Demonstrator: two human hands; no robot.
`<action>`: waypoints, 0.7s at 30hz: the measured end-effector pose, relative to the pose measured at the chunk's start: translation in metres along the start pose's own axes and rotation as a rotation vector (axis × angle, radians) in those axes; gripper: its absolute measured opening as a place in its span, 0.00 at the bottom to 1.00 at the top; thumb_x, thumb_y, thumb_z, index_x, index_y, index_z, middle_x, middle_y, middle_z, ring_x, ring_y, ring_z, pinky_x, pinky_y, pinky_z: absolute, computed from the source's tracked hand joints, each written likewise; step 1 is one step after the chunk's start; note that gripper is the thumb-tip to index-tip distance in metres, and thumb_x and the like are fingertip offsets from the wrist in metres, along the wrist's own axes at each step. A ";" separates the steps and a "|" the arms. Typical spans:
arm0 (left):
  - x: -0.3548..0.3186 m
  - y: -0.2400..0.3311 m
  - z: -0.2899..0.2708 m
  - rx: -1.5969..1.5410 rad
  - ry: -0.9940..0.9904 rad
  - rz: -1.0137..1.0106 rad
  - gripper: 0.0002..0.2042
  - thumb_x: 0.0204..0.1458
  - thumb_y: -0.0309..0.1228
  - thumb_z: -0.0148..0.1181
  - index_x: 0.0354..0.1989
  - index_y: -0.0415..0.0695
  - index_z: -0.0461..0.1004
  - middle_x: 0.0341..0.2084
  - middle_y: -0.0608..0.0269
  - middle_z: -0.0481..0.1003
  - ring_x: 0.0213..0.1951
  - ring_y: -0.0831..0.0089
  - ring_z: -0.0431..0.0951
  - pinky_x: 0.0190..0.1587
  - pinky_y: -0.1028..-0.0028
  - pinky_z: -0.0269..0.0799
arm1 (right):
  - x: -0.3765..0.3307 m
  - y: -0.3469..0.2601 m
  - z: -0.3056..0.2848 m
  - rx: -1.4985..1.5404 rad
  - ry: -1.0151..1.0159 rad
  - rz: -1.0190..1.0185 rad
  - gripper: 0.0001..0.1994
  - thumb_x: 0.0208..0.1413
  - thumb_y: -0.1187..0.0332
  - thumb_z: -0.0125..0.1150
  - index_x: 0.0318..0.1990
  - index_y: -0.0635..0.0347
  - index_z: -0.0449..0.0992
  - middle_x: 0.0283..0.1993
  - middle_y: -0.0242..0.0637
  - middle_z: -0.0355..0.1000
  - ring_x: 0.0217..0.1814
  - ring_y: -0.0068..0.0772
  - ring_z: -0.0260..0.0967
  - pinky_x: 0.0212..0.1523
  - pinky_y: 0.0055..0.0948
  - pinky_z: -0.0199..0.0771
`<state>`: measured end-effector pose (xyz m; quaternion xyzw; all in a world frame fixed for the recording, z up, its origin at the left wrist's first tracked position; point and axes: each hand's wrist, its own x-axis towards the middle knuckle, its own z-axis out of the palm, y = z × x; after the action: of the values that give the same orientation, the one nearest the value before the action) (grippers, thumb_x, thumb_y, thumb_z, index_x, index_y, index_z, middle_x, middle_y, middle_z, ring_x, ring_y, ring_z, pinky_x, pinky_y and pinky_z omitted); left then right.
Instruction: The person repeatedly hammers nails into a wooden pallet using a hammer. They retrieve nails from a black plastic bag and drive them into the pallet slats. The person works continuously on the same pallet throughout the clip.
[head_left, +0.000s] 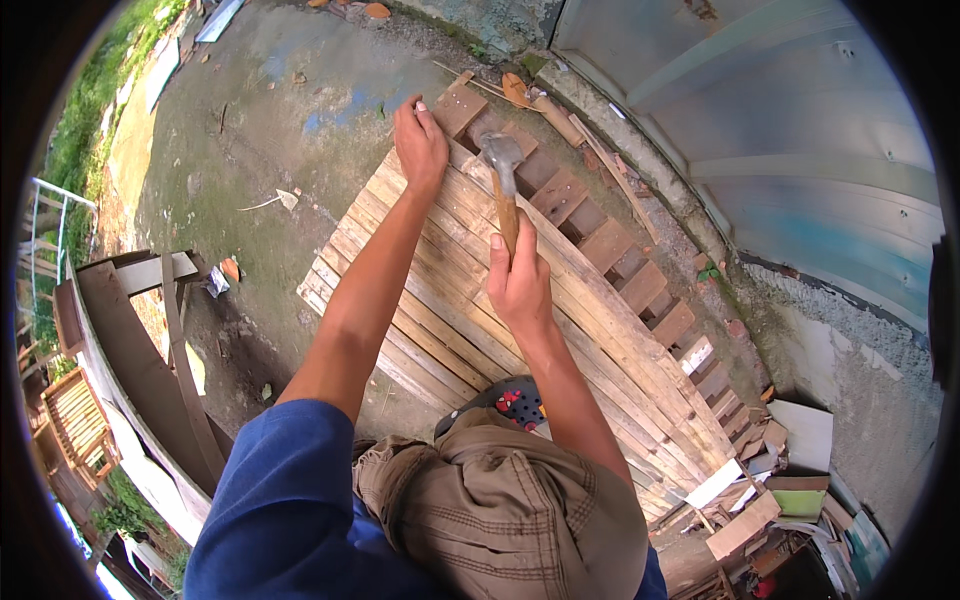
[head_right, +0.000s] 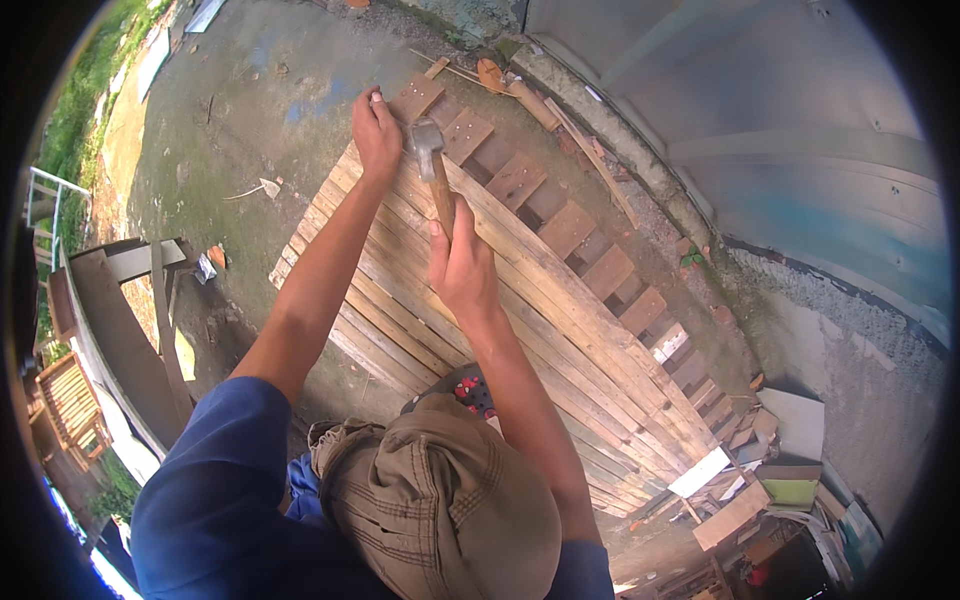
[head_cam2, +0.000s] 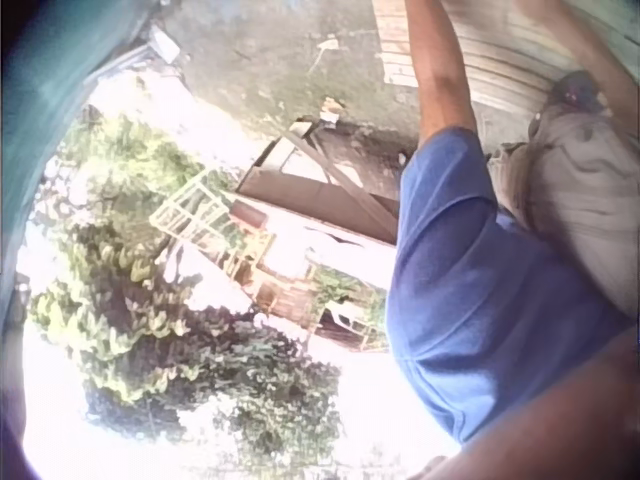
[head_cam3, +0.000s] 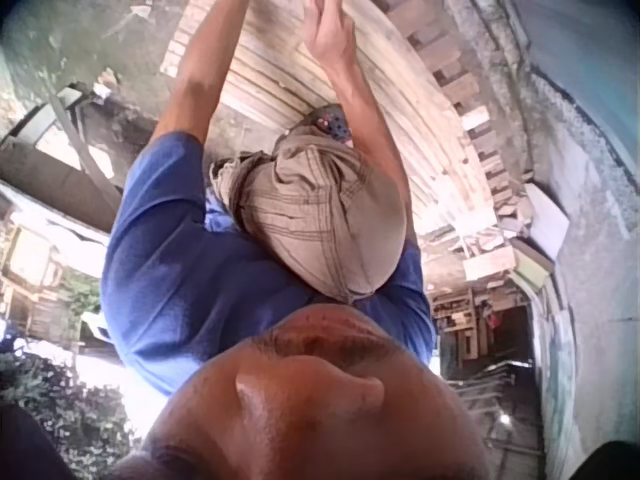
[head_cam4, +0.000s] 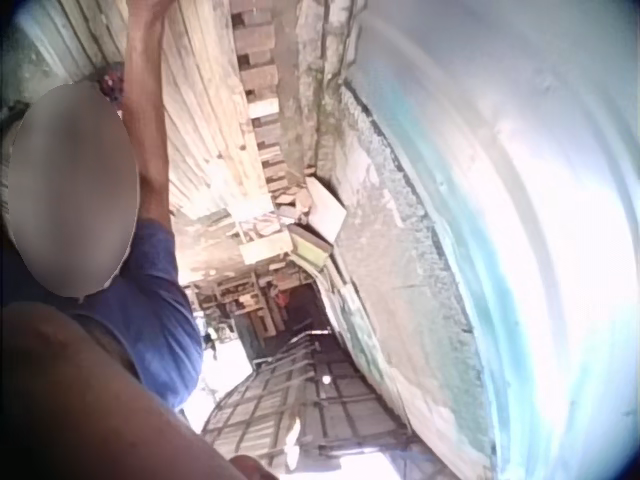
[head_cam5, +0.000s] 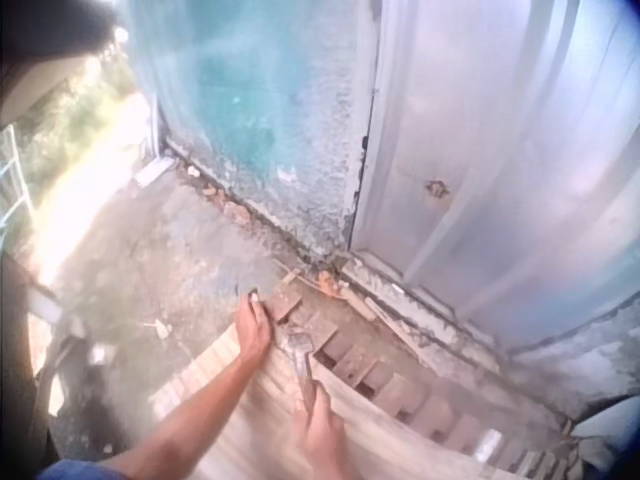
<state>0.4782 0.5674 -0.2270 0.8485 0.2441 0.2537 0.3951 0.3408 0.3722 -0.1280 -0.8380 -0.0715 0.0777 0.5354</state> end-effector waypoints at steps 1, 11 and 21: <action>-0.001 0.000 -0.001 -0.032 0.010 -0.007 0.15 0.70 0.34 0.44 0.55 0.38 0.72 0.50 0.44 0.74 0.52 0.46 0.74 0.57 0.55 0.67 | -0.003 -0.003 -0.001 -0.016 0.007 0.054 0.20 0.71 0.64 0.50 0.64 0.66 0.61 0.32 0.65 0.75 0.37 0.73 0.75 0.33 0.55 0.73; 0.000 -0.008 -0.003 -0.224 0.128 -0.036 0.18 0.70 0.34 0.39 0.53 0.35 0.73 0.49 0.45 0.76 0.53 0.51 0.75 0.59 0.60 0.67 | 0.012 -0.008 -0.015 -0.329 -0.271 0.449 0.15 0.72 0.61 0.50 0.50 0.66 0.66 0.27 0.62 0.73 0.34 0.72 0.74 0.34 0.58 0.70; -0.018 0.022 -0.018 -0.266 -0.109 0.003 0.14 0.68 0.28 0.46 0.58 0.36 0.70 0.55 0.52 0.73 0.57 0.60 0.72 0.62 0.63 0.65 | -0.088 -0.004 -0.072 0.006 0.199 0.306 0.13 0.69 0.61 0.57 0.48 0.63 0.70 0.25 0.50 0.74 0.27 0.57 0.76 0.27 0.47 0.71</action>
<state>0.4579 0.5534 -0.2042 0.8015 0.1853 0.2379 0.5164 0.2699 0.2920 -0.0901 -0.8411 0.1103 0.0751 0.5241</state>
